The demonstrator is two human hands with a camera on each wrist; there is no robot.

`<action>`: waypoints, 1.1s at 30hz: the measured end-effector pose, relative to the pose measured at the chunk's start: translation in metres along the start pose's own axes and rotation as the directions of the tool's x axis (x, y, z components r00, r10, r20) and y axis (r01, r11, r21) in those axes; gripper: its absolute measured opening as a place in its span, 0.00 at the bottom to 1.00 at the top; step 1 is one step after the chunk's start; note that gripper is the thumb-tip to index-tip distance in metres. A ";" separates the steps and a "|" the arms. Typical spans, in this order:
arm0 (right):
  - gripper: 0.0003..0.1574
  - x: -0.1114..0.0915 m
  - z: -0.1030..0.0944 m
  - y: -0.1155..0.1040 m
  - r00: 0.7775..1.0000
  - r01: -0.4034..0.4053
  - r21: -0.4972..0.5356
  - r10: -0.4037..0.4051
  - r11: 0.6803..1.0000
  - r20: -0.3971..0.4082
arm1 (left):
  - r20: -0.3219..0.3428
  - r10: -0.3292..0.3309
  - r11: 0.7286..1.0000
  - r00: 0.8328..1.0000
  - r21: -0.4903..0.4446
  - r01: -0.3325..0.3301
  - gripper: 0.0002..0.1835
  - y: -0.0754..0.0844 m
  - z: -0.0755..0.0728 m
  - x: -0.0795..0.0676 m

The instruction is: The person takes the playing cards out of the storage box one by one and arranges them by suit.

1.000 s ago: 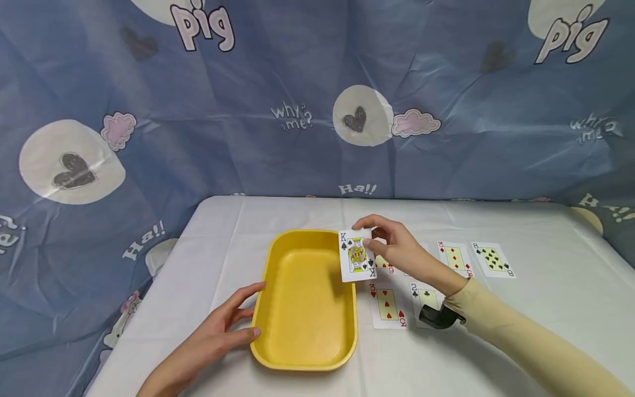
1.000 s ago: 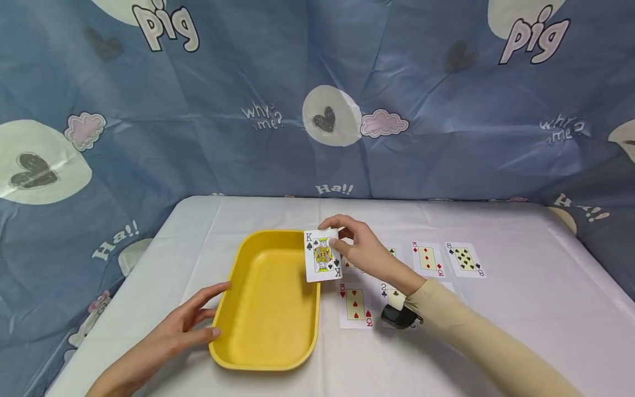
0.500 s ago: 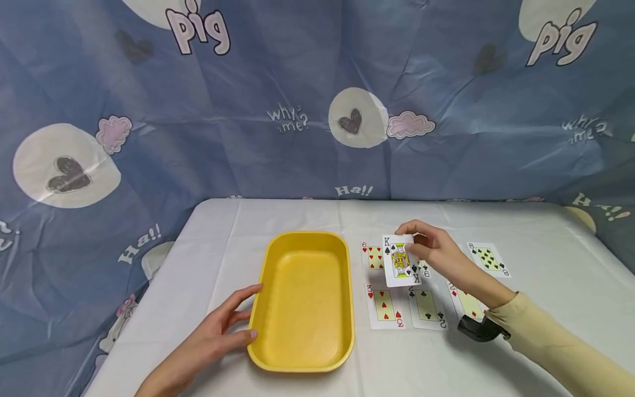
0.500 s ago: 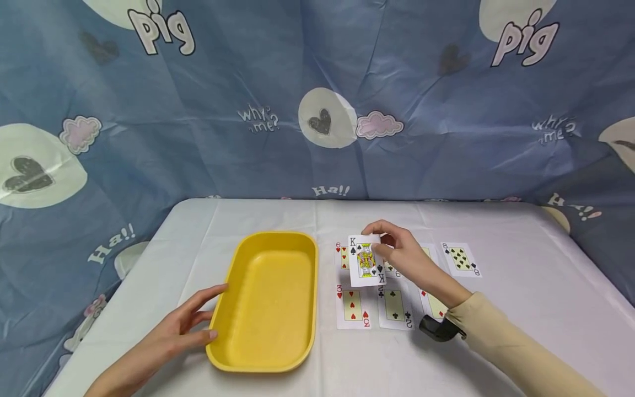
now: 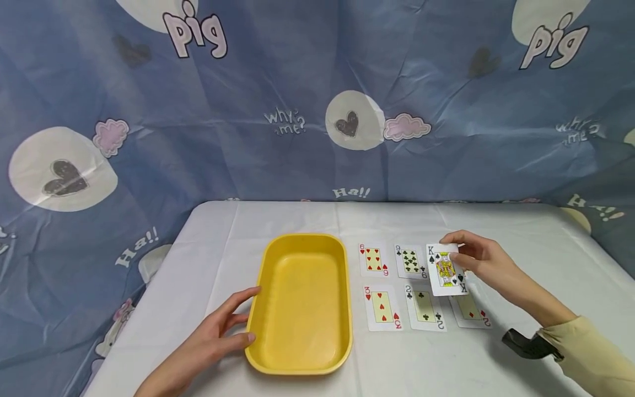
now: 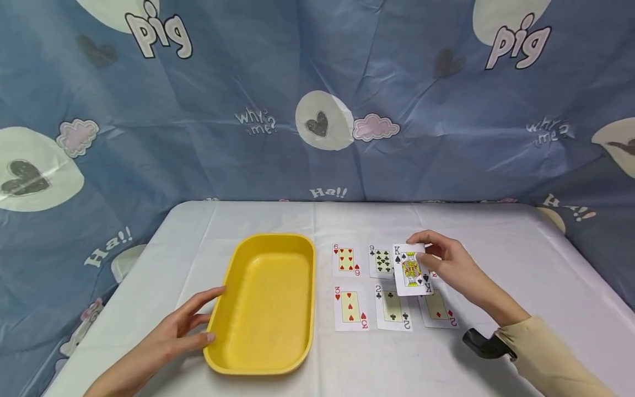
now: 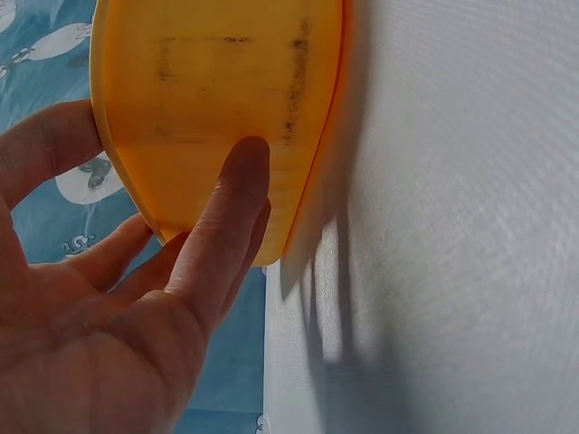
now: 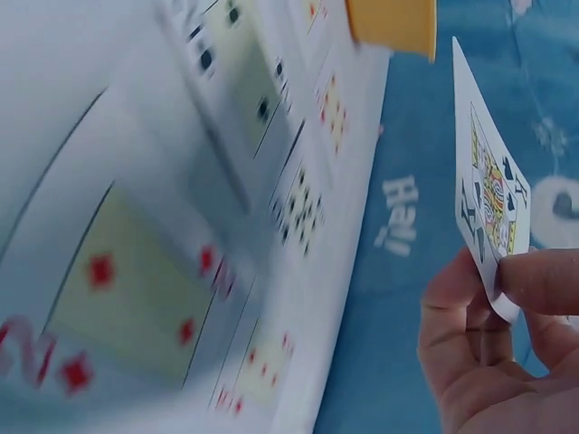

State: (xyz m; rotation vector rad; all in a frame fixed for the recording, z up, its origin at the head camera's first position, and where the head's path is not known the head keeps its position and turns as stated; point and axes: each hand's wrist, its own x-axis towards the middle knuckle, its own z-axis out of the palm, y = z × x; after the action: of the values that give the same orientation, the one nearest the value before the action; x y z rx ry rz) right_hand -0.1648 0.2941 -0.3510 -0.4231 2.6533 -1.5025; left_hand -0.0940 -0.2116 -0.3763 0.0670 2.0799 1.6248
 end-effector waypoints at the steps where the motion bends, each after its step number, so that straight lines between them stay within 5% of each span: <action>1: 0.17 -0.003 -0.003 0.002 1.000 -0.003 -0.008 0.003 1.000 -0.005 | 0.002 0.003 1.000 1.000 0.001 -0.003 0.38 0.000 0.000 0.000; 22: 0.15 -0.051 -0.060 0.077 0.995 -0.043 -0.203 0.025 0.978 -0.092 | 0.017 0.000 1.000 1.000 -0.012 0.000 0.39 0.000 0.000 0.000; 28: 0.17 -0.059 -0.068 0.097 0.996 0.016 -0.368 -0.047 0.930 -0.076 | -0.017 -0.011 1.000 1.000 0.014 0.011 0.39 0.001 0.001 -0.001; 33: 0.17 -0.063 -0.065 0.102 0.995 -0.055 -0.486 0.006 0.872 -0.102 | -0.028 -0.013 1.000 1.000 0.027 0.013 0.38 0.002 0.002 0.000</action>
State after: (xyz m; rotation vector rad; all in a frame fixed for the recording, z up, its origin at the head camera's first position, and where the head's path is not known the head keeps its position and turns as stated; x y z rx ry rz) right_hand -0.1380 0.4148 -0.4085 -0.3327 3.0901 -0.8375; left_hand -0.0940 -0.2095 -0.3749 0.0402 2.1190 1.5990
